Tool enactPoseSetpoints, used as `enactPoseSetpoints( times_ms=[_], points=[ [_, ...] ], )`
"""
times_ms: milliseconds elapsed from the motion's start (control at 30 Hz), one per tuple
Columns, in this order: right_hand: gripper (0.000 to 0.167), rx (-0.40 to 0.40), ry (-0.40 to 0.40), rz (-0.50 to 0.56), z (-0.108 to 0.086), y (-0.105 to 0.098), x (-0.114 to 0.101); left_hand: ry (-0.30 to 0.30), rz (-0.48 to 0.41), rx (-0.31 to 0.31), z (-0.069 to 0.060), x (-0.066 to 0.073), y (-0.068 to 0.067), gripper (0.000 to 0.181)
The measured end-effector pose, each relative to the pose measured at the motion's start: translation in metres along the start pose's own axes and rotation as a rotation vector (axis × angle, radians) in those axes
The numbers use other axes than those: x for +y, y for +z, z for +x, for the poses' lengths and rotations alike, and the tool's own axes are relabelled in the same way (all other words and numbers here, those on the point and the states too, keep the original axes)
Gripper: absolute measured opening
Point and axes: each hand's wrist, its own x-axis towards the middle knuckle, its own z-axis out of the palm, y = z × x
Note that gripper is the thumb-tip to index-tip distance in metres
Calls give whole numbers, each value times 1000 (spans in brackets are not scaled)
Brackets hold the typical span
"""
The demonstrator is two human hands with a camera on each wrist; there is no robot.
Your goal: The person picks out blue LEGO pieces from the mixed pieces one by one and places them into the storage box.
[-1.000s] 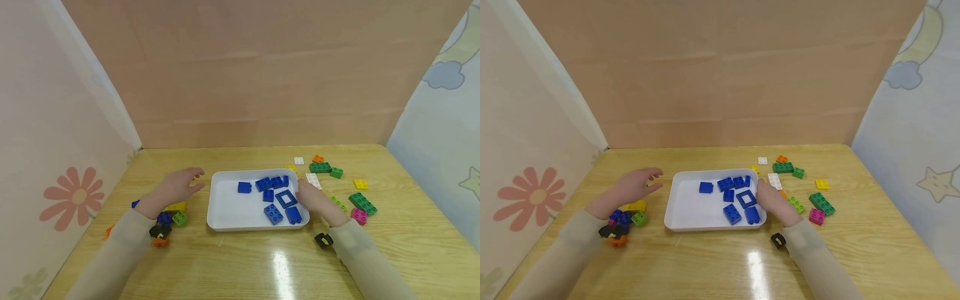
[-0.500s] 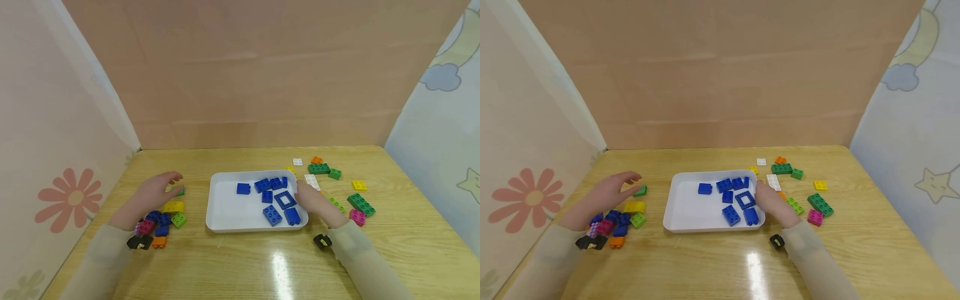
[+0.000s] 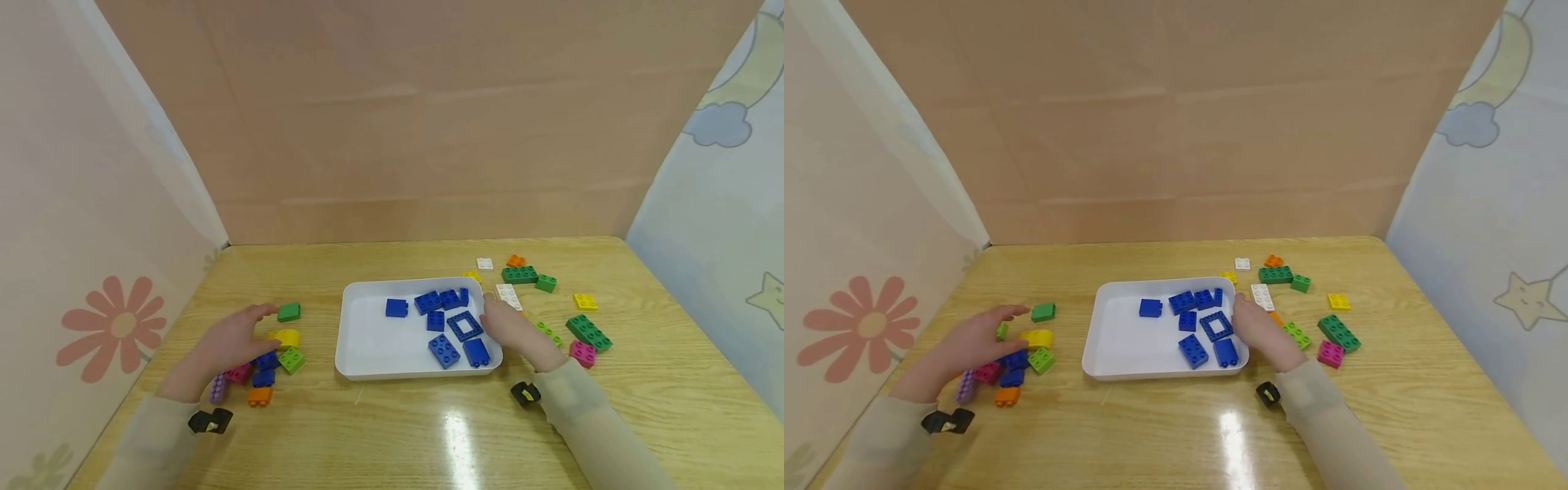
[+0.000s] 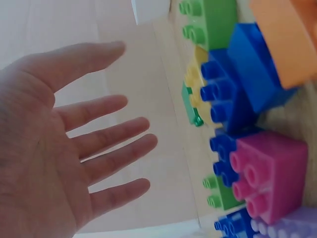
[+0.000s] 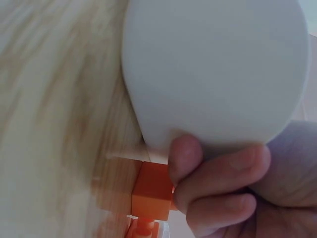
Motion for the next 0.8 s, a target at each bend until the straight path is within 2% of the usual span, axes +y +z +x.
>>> enactPoseSetpoints(
  times_ms=[200, 400, 600, 800],
  points=[
    [48, 0, 4, -6, 0, -1, 0, 8, -27, -88, -8, -3, 1, 44],
    [49, 2, 4, -3, 1, -3, 0, -66, -57, -151, -12, 1, 4, 29],
    [49, -1, 3, -10, 1, -3, -1, -88, -83, -150, -14, 2, 11, 33],
    [48, -18, 22, 5, 1, -2, -2, -98, -21, -138, -13, -1, 19, 32]
  ],
)
